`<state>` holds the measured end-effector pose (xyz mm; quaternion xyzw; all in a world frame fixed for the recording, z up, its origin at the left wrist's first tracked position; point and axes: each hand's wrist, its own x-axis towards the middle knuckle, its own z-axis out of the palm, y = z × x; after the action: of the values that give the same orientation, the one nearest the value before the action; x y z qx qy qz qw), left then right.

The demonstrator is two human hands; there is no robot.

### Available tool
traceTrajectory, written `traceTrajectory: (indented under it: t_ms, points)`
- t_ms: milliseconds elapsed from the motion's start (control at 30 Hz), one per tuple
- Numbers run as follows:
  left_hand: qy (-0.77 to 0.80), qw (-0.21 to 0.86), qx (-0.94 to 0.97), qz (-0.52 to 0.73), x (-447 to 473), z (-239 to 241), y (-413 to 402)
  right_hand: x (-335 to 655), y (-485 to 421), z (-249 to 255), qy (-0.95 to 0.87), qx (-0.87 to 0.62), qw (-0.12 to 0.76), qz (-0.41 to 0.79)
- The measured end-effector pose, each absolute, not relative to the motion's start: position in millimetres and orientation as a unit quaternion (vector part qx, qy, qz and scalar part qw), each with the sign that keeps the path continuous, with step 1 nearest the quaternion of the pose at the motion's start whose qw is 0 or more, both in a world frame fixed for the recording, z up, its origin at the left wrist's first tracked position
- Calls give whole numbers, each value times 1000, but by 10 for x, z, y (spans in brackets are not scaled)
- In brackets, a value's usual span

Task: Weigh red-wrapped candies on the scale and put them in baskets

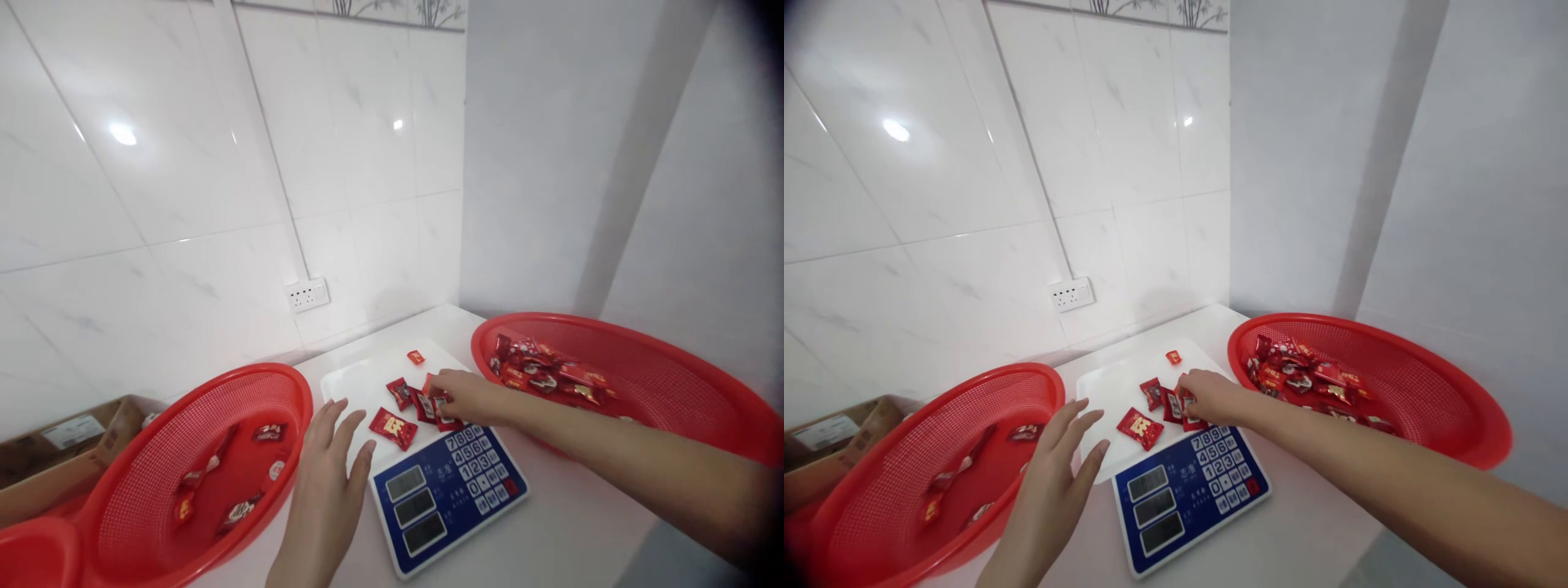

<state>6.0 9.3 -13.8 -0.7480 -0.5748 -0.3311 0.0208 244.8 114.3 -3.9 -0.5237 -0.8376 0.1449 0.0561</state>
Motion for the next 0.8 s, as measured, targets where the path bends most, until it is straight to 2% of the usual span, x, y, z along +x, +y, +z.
traceTrajectory:
  t_ms: [167, 267, 367, 467, 567, 800]
  points:
    - [-574, 22, -750, -328, 47, -146, 95, 2368, 1201, -101, -828, -529, 130, 133]
    - [-583, 22, -745, -324, 52, -122, 71, 2289, 1163, -93, -861, -461, 171, 131]
    - [-591, 25, -740, -321, 59, -90, 49, 2237, 1118, -66, -896, -397, 149, 136]
    - [-594, 23, -738, -321, 54, -79, 45, 2234, 1115, -43, -892, -410, 127, 140]
    - [-583, 25, -743, -328, 43, -96, 62, 2240, 1134, -45, -883, -427, 136, 139]
    - [-585, 16, -744, -323, 33, -117, 67, 2181, 1235, -160, -917, -348, 136, 139]
